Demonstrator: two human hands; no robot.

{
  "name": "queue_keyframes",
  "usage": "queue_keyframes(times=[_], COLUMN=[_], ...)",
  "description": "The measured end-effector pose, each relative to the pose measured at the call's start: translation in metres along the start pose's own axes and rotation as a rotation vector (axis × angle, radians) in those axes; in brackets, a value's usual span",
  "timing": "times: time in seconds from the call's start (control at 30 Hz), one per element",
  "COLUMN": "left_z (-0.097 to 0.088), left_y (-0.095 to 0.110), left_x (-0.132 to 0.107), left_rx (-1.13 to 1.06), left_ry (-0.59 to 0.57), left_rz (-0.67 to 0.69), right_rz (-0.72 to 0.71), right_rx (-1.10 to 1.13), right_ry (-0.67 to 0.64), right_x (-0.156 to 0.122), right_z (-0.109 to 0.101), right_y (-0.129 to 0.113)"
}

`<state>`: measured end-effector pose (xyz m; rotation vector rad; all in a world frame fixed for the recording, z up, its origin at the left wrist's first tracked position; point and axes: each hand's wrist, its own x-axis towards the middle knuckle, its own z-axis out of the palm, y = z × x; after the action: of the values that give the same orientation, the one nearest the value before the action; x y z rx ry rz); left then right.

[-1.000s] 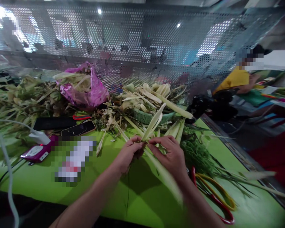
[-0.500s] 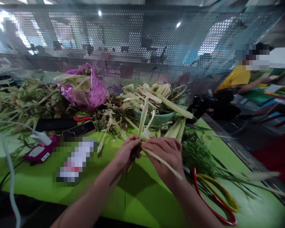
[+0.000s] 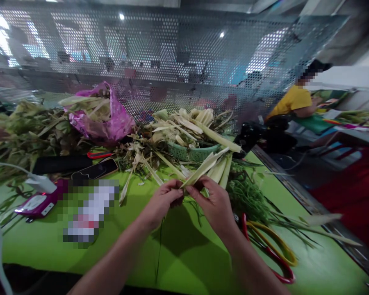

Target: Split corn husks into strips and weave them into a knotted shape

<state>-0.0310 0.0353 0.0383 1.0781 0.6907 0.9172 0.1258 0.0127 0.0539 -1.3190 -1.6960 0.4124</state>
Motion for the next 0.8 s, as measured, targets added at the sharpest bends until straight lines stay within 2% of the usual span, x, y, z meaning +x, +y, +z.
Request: queue_keyframes(times=[0.37, 0.5, 0.6, 0.7, 0.8], left_z=[0.004, 0.001, -0.001, -0.001, -0.001], left_y=[0.001, -0.002, -0.004, -0.003, 0.0], left_x=[-0.001, 0.003, 0.006, 0.006, 0.006], left_rx=[0.182, 0.102, -0.033, -0.103, -0.131], left_ry=[0.109, 0.199, 0.262, 0.314, 0.363], left_rz=[0.013, 0.031, 0.061, 0.1, 0.117], right_rz=[0.075, 0.044, -0.01, -0.036, 0.015], right_rx=[0.031, 0.197, 0.18, 0.119, 0.196], right_ry=[0.036, 0.045, 0.085, 0.029, -0.053], right_x=[-0.002, -0.003, -0.004, -0.007, -0.007], right_z=[0.003, 0.006, 0.009, 0.013, 0.016], right_y=[-0.005, -0.008, -0.008, -0.009, -0.011])
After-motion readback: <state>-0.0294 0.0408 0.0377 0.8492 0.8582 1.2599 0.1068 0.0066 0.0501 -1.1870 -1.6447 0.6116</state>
